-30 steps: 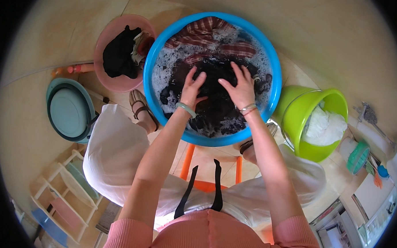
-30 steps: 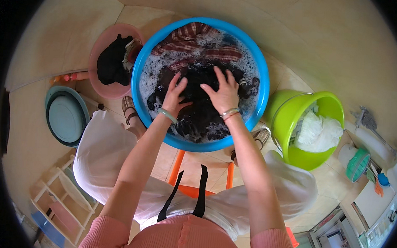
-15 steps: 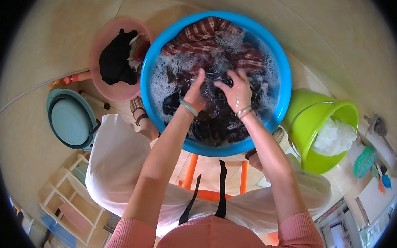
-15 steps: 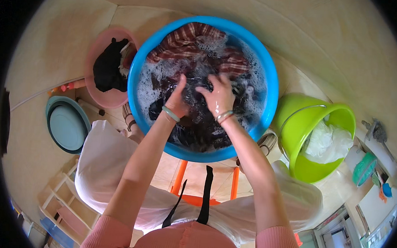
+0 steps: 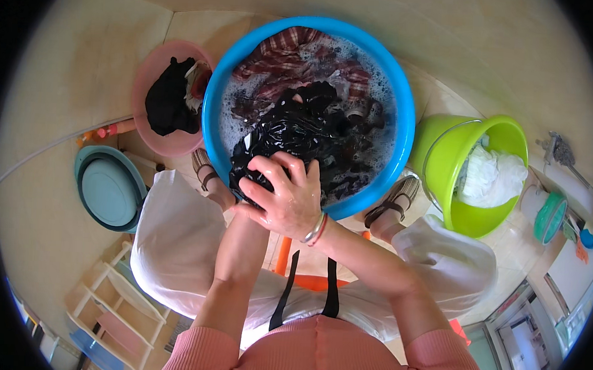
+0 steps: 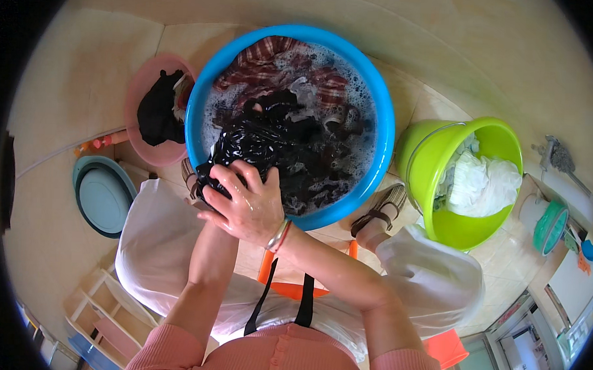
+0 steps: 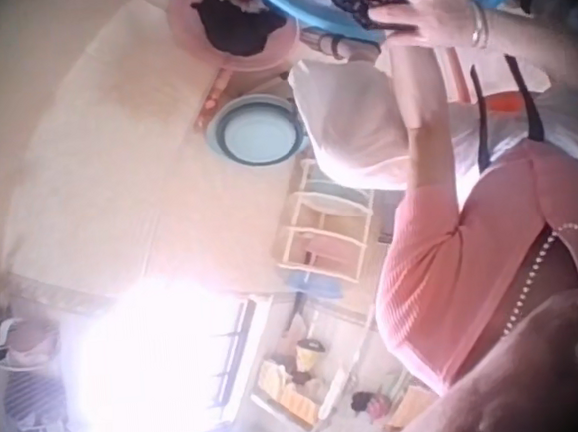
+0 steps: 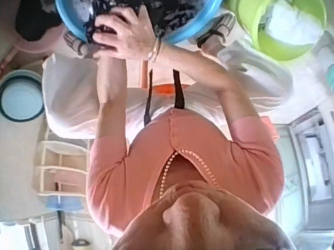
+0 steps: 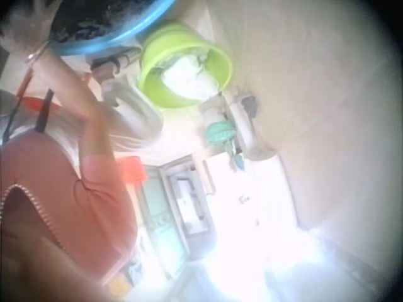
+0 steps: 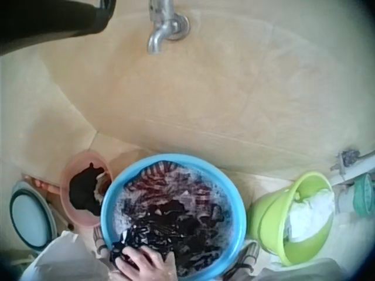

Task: The person hand-washes various garments in a blue basin filled with soapy water. They scrub, rinse, and wring out items including a yellow cloth, a white cloth, a light blue cloth, a black garment, and a brown garment, transferring each to a green bucket after washing.

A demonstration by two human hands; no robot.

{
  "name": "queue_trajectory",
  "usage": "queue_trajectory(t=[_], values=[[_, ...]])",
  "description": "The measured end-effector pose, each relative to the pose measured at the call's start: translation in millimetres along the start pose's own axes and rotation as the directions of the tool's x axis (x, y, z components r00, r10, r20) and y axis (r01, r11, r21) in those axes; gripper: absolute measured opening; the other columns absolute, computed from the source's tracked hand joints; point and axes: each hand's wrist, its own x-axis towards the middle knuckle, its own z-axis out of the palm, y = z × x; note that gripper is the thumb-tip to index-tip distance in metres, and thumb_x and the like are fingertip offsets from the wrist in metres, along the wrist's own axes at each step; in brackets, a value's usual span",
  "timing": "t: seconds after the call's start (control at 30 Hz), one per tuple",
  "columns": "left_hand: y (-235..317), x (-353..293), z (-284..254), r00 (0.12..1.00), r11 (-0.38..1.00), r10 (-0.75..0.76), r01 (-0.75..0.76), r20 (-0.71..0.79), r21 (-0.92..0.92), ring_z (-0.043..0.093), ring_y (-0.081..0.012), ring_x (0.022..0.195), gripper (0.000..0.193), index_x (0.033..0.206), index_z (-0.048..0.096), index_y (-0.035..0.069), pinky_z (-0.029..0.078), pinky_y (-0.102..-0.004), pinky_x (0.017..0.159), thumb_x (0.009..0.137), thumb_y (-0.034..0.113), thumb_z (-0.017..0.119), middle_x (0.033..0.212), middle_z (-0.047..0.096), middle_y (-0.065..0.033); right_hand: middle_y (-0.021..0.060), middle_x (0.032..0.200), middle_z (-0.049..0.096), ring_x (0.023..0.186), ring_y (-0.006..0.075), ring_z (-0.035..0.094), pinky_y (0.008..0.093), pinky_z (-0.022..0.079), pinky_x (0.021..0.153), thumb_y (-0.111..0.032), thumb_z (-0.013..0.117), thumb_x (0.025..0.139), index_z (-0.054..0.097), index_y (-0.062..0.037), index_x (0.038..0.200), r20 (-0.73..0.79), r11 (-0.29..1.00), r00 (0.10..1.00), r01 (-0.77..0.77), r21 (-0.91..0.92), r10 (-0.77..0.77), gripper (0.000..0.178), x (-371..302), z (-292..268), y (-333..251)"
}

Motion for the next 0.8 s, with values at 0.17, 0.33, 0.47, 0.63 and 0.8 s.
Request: queue_trajectory(t=[0.17, 0.33, 0.47, 0.63, 0.8], values=[[-17, 9, -11, 0.994, 0.996, 0.088, -0.089, -0.067, -0.019, 0.066, -0.0247, 0.099, 0.04, 0.118, 0.061, 0.007, 0.054, -0.0417, 0.09, 0.096, 0.039, 0.057, 0.117, 0.066, -0.0097, -0.0037, 0.094, 0.056, 0.08, 0.0213, 0.053, 0.034, 0.037, 0.061, -0.035, 0.084, 0.061, 0.061, -0.0197, 0.075, -0.258, 1.0, 0.966, 0.004, -0.028, -0.011, 0.031, 15, 11, 19], [-30, 47, -38, 0.974, 0.978, 0.188, -0.198, -0.124, -0.071, 0.066, -0.0249, 0.098, 0.038, 0.117, 0.061, 0.006, 0.054, -0.0416, 0.09, 0.096, 0.037, 0.056, 0.116, 0.066, -0.0098, 0.0049, 0.081, 0.057, 0.071, 0.0241, 0.057, 0.0334, 0.047, 0.056, -0.014, 0.077, 0.067, 0.06, -0.0085, 0.066, -0.243, 0.99, 0.968, -0.034, 0.14, 0.068, 0.019, 31, 16, 45], [-42, 58, -65, 0.927, 0.949, 0.283, -0.308, -0.245, -0.069, 0.066, -0.025, 0.098, 0.036, 0.117, 0.061, 0.006, 0.054, -0.0416, 0.09, 0.096, 0.036, 0.056, 0.116, 0.066, -0.0098, 0.0097, 0.074, 0.056, 0.064, 0.0268, 0.06, 0.0348, 0.048, 0.055, -0.006, 0.07, 0.074, 0.06, -0.0023, 0.071, -0.209, 0.96, 0.964, -0.11, 0.259, 0.167, 0.012, 27, 33, 77], [-41, 60, -9, 0.718, 0.934, 0.306, -0.098, -0.625, 0.344, 0.062, -0.024, 0.11, 0.05, 0.132, 0.053, 0.004, 0.051, -0.0374, 0.095, 0.1, 0.04, 0.047, 0.127, 0.062, -0.0092, 0.0109, 0.087, 0.064, 0.082, 0.034, 0.063, 0.0463, 0.052, 0.069, -0.029, 0.065, 0.086, 0.067, -0.0104, 0.081, -0.223, 0.895, 0.889, -0.431, -0.113, 0.399, 0.019, -4, 43, 191], [-2, 64, -16, 0.708, 0.983, 0.17, -0.07, -0.685, 0.172, 0.039, -0.0283, 0.137, 0.062, 0.146, 0.038, 0.012, 0.004, -0.0581, 0.115, 0.095, 0.041, 0.058, 0.146, 0.047, -0.0067, 0.0081, 0.115, 0.058, 0.106, 0.0328, 0.053, 0.048, 0.048, 0.084, -0.037, 0.062, 0.09, 0.06, -0.0214, 0.12, -0.071, 0.802, 0.845, -0.528, -0.279, 0.53, 0.034, -20, 36, 195]])
